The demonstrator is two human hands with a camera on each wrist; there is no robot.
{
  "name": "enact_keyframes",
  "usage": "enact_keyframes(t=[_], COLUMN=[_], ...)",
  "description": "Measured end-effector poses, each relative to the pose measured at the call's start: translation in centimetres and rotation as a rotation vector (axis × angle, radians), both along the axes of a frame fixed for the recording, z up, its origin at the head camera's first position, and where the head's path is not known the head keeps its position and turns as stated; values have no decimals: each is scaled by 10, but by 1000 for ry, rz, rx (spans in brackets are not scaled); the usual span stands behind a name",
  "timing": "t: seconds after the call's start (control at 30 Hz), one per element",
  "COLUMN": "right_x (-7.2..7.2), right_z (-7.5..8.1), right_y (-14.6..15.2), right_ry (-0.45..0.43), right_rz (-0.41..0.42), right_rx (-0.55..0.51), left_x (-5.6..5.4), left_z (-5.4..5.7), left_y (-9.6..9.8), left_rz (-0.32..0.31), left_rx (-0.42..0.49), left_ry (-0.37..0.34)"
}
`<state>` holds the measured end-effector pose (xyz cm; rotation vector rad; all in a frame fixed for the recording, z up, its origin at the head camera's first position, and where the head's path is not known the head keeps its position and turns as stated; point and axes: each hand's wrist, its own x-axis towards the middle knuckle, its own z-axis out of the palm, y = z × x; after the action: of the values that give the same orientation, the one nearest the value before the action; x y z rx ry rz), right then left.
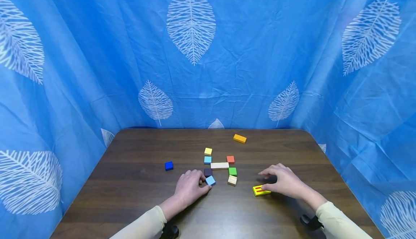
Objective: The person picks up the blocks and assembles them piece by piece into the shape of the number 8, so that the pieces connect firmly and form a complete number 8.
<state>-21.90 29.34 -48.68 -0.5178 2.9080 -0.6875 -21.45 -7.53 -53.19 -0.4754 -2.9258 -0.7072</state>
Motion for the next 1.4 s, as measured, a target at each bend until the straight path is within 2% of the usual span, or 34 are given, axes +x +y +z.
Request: enact_keyframes(t=[0.17, 0.6, 0.97, 1.4], right_x=[4, 9, 11, 10], right_z=[-11, -25, -25, -28], right_y=[13, 29, 30, 33], right_ry=[-56, -22, -27, -3], right_rz=[53, 128, 114, 96], right_rx=[-34, -136, -156, -158], left_x=[0, 0, 0, 0], left_z=[-2, -1, -1, 0], left_y=[1, 1, 0, 1], left_rz=[-2, 9, 7, 17], left_rx=[0, 1, 3, -7], left_ry=[10, 12, 25, 2])
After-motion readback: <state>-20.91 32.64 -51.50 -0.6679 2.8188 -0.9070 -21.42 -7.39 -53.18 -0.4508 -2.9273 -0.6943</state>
